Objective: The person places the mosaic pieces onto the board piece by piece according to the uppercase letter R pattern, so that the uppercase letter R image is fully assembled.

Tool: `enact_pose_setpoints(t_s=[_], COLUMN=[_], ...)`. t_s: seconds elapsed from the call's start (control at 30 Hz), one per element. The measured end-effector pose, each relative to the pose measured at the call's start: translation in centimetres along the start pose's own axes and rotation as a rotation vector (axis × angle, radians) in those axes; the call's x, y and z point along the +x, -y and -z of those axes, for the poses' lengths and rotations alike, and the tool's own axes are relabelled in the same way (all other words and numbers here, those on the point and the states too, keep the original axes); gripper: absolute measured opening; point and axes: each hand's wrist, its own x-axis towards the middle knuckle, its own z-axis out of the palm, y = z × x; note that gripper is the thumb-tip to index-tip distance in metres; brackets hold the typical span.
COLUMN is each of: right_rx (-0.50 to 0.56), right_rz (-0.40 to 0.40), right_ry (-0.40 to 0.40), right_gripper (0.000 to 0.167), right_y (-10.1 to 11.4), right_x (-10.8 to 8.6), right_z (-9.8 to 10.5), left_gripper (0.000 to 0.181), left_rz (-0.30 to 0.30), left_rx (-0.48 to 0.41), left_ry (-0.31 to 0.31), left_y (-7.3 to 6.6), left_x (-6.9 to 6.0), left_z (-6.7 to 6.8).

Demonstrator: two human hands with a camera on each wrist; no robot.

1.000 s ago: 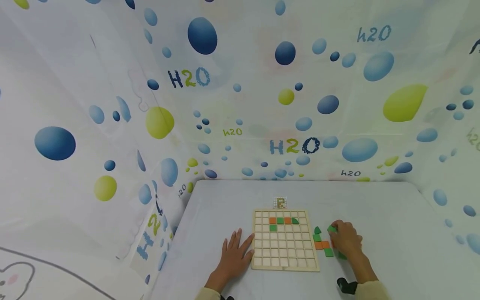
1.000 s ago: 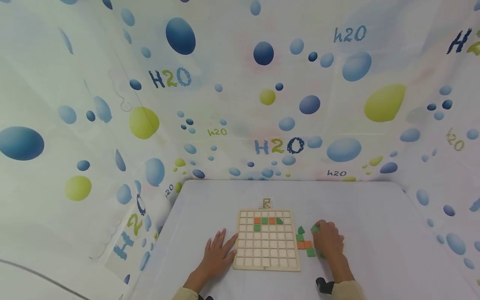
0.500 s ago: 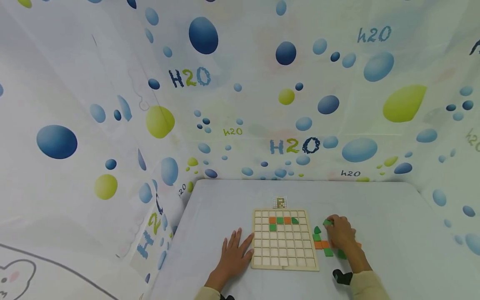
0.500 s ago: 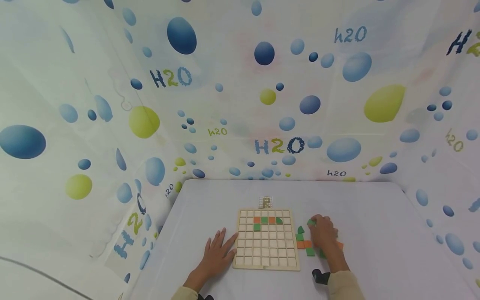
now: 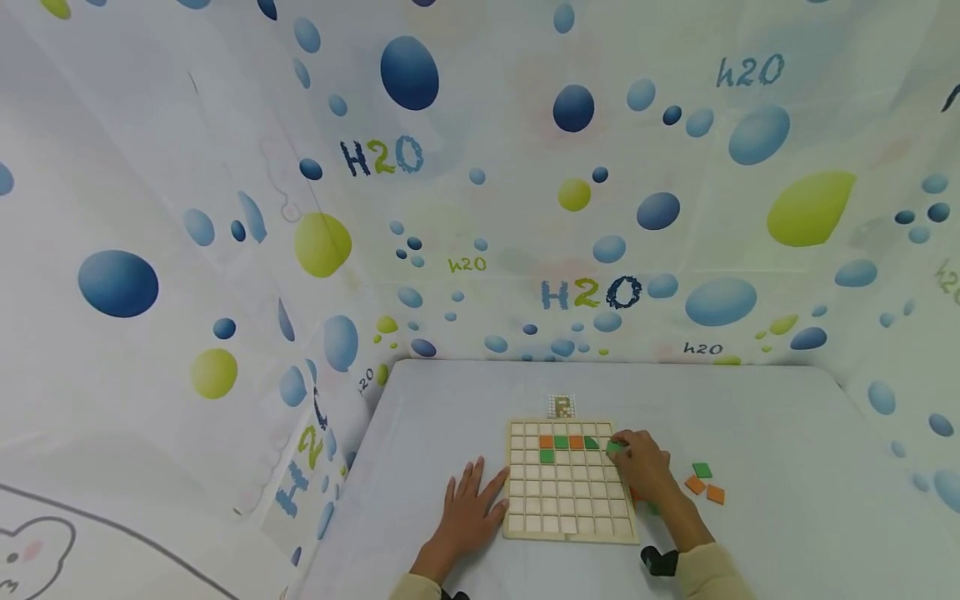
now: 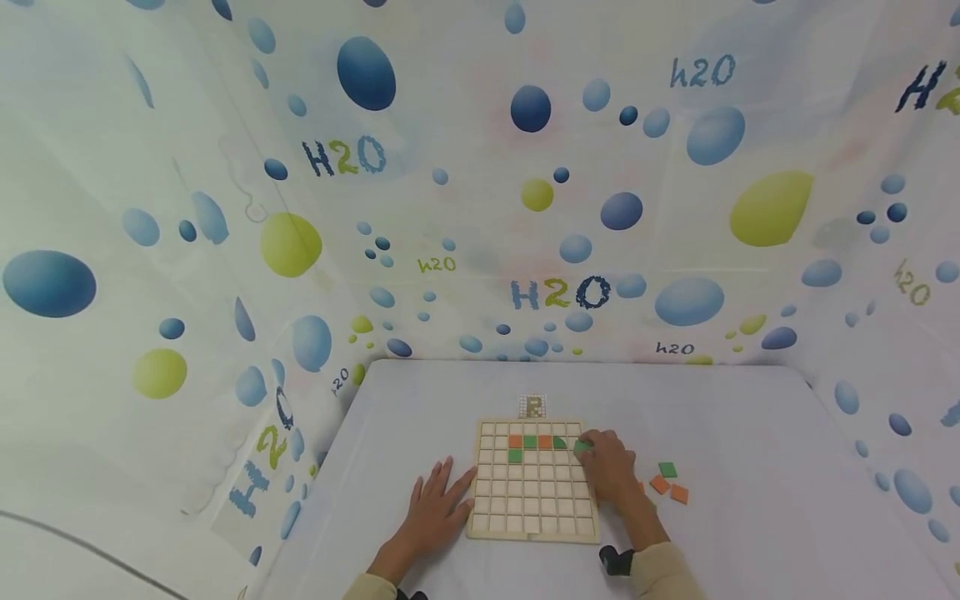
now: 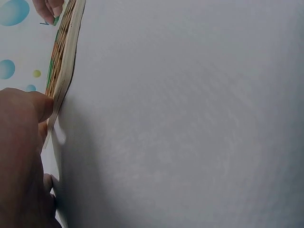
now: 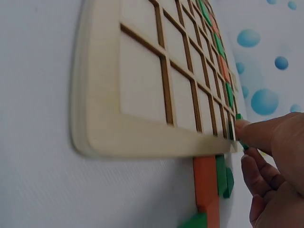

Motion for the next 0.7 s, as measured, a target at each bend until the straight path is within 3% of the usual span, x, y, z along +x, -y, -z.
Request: enact_pose_setpoints(t_s=[0.17, 0.4, 0.57, 0.7], right_rx=[0.011, -0.020, -0.016, -0.013], right_rz=[0.039, 0.067, 0.089, 0.109], right_ry=[0.017, 0.031, 0.026, 0.025], right_gripper=[0.026, 0.010, 0.009, 0.010], right_y=[1.0, 1.7, 1.6, 1.7], right_x=[-0.2, -0.5, -0.5, -0.7], right_z=[-1.0, -1.5, -1.7, -1.8], left_gripper=[0.052, 0.055, 0.056, 0.056], left_rz=[0.011, 0.034, 0.059, 0.056], left_rx=[0.022, -0.006, 0.026, 0.025], left_ry=[-0.006, 0.059, 0.101, 0.097], left_y=[0.1, -1.0, -1.4, -1.3], left_x=[0.0, -0.2, -0.3, -0.2], left_z=[-0.3, 1.0, 1.4, 1.4])
